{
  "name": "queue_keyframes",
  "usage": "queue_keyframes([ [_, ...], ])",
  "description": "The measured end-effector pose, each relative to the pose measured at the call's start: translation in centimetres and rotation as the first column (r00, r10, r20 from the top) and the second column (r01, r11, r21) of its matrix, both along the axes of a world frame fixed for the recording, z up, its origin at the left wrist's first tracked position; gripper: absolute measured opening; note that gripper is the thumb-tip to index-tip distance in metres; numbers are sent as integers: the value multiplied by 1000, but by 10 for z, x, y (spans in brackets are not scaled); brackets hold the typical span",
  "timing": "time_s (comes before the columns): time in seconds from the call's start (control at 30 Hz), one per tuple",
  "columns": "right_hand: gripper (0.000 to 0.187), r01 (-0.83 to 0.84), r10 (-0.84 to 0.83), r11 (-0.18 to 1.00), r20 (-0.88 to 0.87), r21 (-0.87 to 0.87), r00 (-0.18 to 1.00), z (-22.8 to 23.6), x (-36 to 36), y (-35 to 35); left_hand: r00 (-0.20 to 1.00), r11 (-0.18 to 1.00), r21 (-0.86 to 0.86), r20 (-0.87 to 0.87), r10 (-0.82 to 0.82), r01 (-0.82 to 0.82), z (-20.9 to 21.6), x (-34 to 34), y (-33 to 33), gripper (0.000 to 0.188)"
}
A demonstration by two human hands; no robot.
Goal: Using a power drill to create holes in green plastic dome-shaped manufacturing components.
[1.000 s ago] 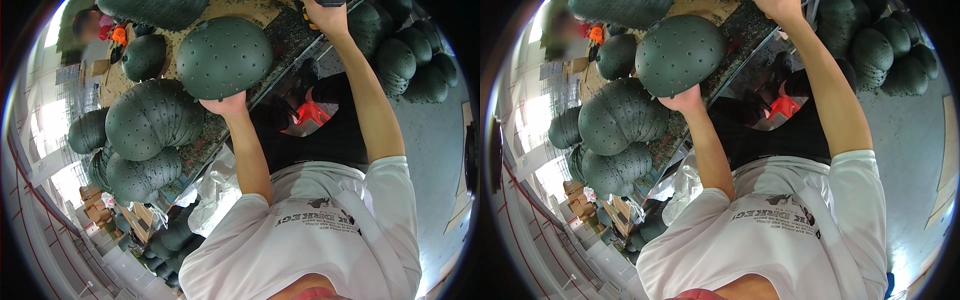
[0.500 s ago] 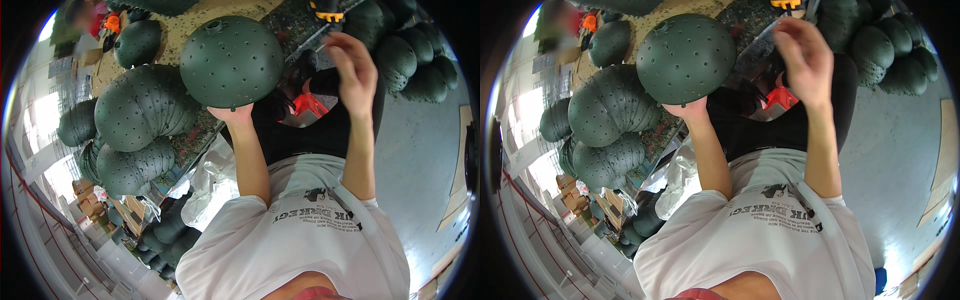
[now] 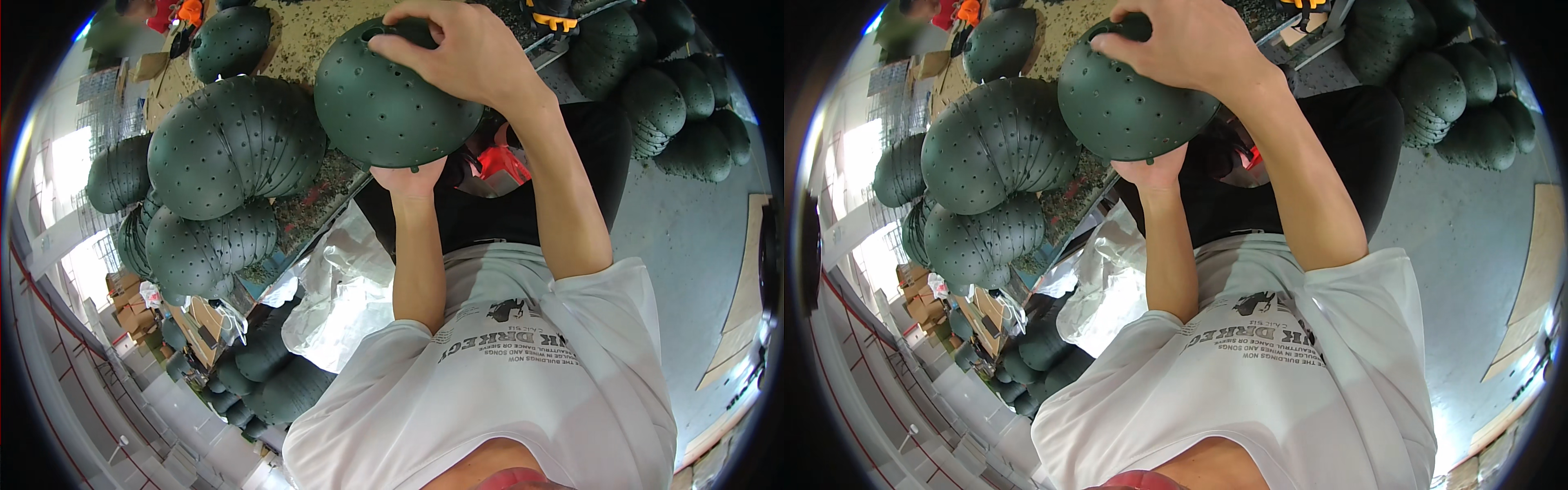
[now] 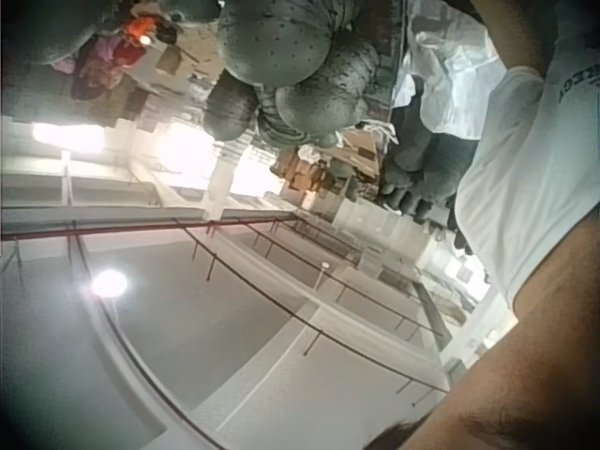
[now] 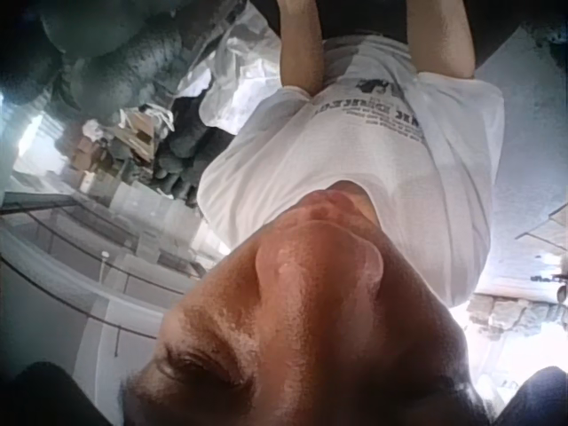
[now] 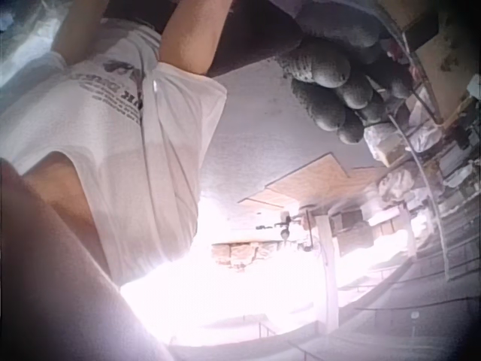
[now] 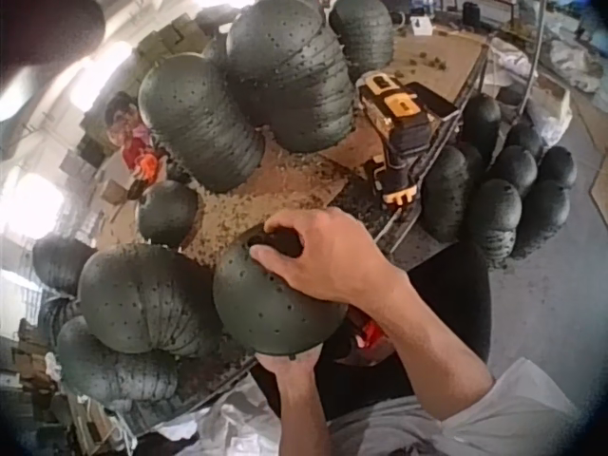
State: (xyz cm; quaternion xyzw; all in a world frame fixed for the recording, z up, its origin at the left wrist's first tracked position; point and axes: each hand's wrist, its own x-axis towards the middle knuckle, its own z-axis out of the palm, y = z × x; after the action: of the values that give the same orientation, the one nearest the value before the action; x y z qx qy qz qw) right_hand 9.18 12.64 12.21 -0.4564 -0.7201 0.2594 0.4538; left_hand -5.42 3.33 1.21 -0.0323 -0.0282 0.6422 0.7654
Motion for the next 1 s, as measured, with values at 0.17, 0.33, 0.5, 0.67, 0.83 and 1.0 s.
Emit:
queue_keyframes([
  [0.17, 30, 6, -3, 999, -102, 34, 995, -6, -3, -4, 876, 992, 60, -466, 126, -110, 14, 20, 13, 61],
  [0.33, 24, 29, -45, 997, -221, -75, 974, -10, 1, -14, 617, 954, 262, -729, 296, -148, -7, 14, 31, 61],
  [0.5, 15, 80, -88, 996, -304, -39, 949, -31, 3, -27, 533, 918, 394, -766, 359, -52, -13, 8, 28, 56],
  [0.67, 12, 161, -170, 985, -392, -56, 904, -44, -3, -46, 698, 951, 142, -651, 298, -274, -34, 1, 4, 56],
  [0.83, 16, 191, -205, 979, -373, -77, 905, -36, -4, -54, 777, 968, 198, -580, 243, -155, -19, -4, 1, 55],
  [1.0, 39, 148, -156, 980, -47, -129, 987, -14, 1, -51, 624, 934, 348, -714, 319, -79, -9, -3, -5, 54],
])
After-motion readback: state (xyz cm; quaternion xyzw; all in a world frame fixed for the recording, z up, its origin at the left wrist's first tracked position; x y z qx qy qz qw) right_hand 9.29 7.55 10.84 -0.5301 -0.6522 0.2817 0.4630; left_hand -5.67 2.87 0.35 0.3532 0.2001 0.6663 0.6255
